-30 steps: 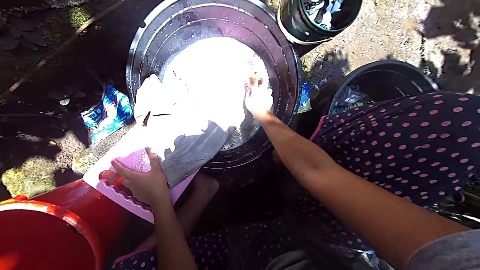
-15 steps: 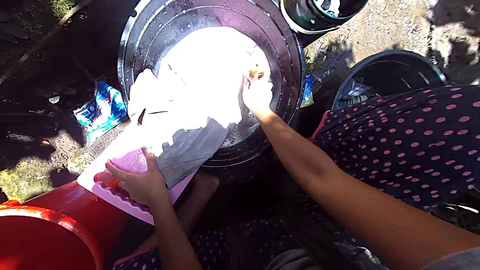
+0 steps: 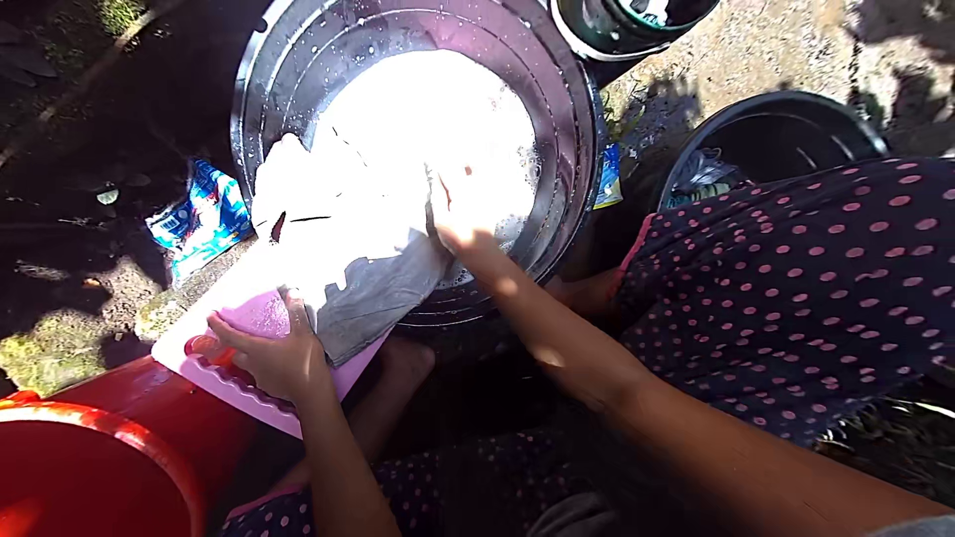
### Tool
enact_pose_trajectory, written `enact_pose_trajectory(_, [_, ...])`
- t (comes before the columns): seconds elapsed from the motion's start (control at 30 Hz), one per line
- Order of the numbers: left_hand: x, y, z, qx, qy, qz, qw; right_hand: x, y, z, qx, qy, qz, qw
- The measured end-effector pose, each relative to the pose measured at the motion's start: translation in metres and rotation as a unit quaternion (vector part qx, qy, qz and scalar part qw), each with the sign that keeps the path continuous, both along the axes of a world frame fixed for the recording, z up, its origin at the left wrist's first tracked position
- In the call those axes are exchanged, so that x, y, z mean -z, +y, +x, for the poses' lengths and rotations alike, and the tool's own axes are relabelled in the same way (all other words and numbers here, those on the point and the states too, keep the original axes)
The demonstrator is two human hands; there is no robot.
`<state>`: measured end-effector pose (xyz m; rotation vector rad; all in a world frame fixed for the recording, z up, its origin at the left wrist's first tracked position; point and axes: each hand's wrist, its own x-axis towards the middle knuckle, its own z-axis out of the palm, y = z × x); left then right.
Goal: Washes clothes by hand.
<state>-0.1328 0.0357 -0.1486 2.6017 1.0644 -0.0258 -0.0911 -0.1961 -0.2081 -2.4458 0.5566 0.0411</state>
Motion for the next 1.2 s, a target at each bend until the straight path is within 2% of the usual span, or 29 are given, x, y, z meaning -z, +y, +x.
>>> enact_pose_trajectory(0.07, [0.000, 0.001, -0.001, 0.002, -0.003, -0.002, 1.000, -0.021, 0.076, -0.036, -0.183, -0.056, 0.058, 0.980])
enact_pose_trajectory(0.1, [0.000, 0.002, 0.000, 0.005, -0.004, -0.004, 1.000, -0.016, 0.093, -0.048, -0.267, -0.123, 0.049, 0.954])
enact_pose_trajectory(0.13, [0.001, 0.002, 0.000, 0.008, -0.004, -0.003, 1.000, -0.003, 0.091, -0.053, -0.306, -0.173, 0.035, 0.936])
enact_pose_trajectory(0.17, [0.001, 0.003, -0.001, 0.010, -0.002, -0.004, 1.000, 0.012, 0.070, -0.050, -0.303, -0.174, 0.021, 0.937])
enact_pose_trajectory(0.2, [0.002, 0.003, -0.001, 0.011, -0.003, -0.003, 1.000, 0.027, 0.036, -0.041, -0.268, -0.133, -0.010, 0.954])
enact_pose_trajectory(0.27, [0.002, 0.004, 0.000, 0.009, -0.006, -0.005, 1.000, 0.043, -0.041, -0.008, -0.156, -0.002, -0.074, 0.985])
enact_pose_trajectory(0.33, [0.003, 0.004, 0.002, 0.007, -0.005, -0.004, 1.000, 0.034, -0.094, 0.019, -0.015, 0.147, -0.124, 0.981])
enact_pose_trajectory(0.4, [0.002, 0.005, 0.006, 0.013, 0.010, 0.001, 1.000, 0.028, -0.114, 0.031, 0.061, 0.193, -0.141, 0.969])
enact_pose_trajectory(0.5, [-0.004, 0.005, 0.005, 0.046, 0.055, 0.014, 0.997, 0.026, -0.096, 0.023, 0.043, 0.163, -0.118, 0.979])
enact_pose_trajectory(0.57, [-0.011, -0.004, -0.002, 0.088, 0.080, 0.035, 0.992, 0.025, -0.075, 0.008, 0.064, 0.176, -0.021, 0.982])
enact_pose_trajectory(0.67, [-0.024, -0.024, -0.015, 0.161, 0.083, 0.084, 0.980, 0.038, -0.070, -0.013, 0.109, 0.114, 0.182, 0.971])
enact_pose_trajectory(0.77, [-0.037, -0.036, -0.015, 0.211, 0.142, 0.072, 0.964, 0.032, -0.080, -0.015, 0.078, 0.079, 0.217, 0.970])
enact_pose_trajectory(0.87, [-0.046, -0.036, 0.002, 0.188, 0.210, 0.018, 0.959, 0.018, -0.088, -0.007, 0.066, 0.142, 0.282, 0.947])
enact_pose_trajectory(0.93, [-0.056, -0.033, 0.006, 0.174, 0.233, 0.000, 0.957, 0.027, -0.091, -0.006, 0.081, 0.198, 0.338, 0.916])
enact_pose_trajectory(1.0, [-0.060, -0.029, 0.002, 0.178, 0.259, -0.007, 0.949, 0.025, -0.093, -0.008, 0.063, 0.236, 0.324, 0.914])
enact_pose_trajectory(1.13, [-0.055, -0.033, -0.008, 0.234, 0.331, -0.019, 0.914, 0.008, -0.099, -0.015, 0.011, 0.146, 0.262, 0.954])
enact_pose_trajectory(1.2, [-0.049, -0.029, -0.010, 0.255, 0.270, -0.077, 0.925, 0.004, -0.098, -0.018, -0.003, 0.092, 0.284, 0.954])
